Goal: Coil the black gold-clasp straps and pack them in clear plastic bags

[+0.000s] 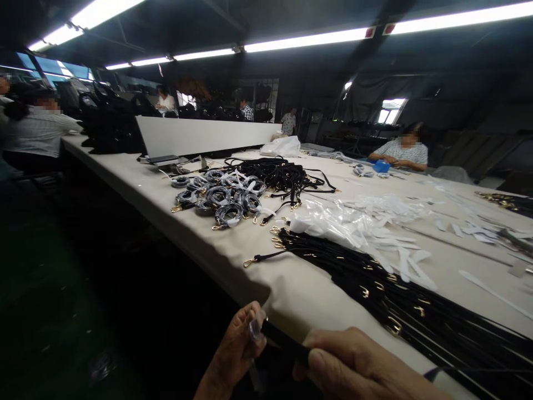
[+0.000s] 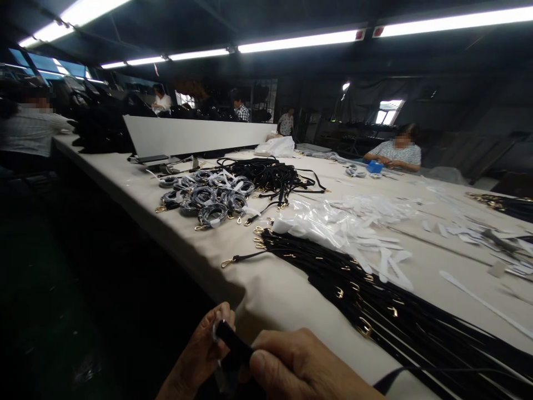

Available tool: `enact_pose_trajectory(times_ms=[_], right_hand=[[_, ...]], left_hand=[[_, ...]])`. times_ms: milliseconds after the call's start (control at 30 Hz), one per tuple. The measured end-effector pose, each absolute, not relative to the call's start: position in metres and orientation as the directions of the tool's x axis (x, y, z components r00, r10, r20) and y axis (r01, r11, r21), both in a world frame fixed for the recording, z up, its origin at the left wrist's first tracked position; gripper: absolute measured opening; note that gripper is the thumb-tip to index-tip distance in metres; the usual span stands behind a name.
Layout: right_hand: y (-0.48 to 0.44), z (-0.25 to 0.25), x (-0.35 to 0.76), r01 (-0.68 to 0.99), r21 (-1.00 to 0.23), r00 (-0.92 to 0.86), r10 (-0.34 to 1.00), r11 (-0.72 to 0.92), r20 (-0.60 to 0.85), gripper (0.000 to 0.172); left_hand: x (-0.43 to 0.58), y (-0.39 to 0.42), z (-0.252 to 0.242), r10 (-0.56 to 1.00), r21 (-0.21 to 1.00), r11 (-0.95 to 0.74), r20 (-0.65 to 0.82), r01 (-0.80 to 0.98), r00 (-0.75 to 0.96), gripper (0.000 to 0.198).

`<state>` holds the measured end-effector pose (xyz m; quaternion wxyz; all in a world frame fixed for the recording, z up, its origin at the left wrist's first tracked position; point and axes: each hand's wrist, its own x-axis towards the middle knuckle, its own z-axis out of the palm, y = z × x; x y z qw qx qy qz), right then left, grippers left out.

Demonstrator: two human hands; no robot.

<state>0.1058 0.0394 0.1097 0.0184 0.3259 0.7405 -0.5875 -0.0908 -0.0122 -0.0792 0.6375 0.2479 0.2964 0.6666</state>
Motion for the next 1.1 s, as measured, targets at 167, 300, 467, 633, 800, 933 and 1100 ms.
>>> enact_pose_trajectory(times_ms=[167,300,467,633,800,933,1100], right_hand=[[0.047,0.096,0.103,0.522,-0.842,-0.794,0.437,0.134,-0.423,0.049],[0.061,0.085,0.109,0.58,-0.786,-0.767,0.466,0.211,-0.441,0.038],[0.075,0.069,0.106,0.629,-0.701,-0.74,0.534,0.335,-0.41,0.026],[0.091,0.06,0.108,0.63,-0.747,-0.744,0.44,0.211,-0.503,0.029],[0.117,0.055,0.159,0.554,-0.831,-0.816,0.164,-0.048,-0.554,0.045],[0.123,0.063,0.186,0.55,-0.833,-0.797,0.264,-0.057,-0.544,0.036],[0.116,0.089,0.185,0.613,-0.774,-0.769,0.34,0.156,-0.541,0.023]], left_hand=[[-0.097,-0.015,-0.065,0.999,0.787,0.009,-0.036,-0.617,-0.032,0.058],[-0.114,-0.018,-0.05,0.999,0.866,0.052,-0.037,-0.498,0.04,0.053],[-0.119,-0.015,-0.034,0.987,0.98,0.1,-0.076,-0.173,0.14,0.041],[-0.115,-0.005,-0.03,0.987,0.992,0.127,-0.123,-0.027,0.101,0.029],[-0.127,0.002,-0.028,0.992,0.988,0.111,-0.117,0.103,0.049,0.017],[-0.114,0.01,-0.029,0.969,0.971,0.228,-0.233,0.072,0.078,0.015],[-0.08,0.024,-0.027,0.953,0.972,0.233,-0.233,0.027,0.193,0.014]])
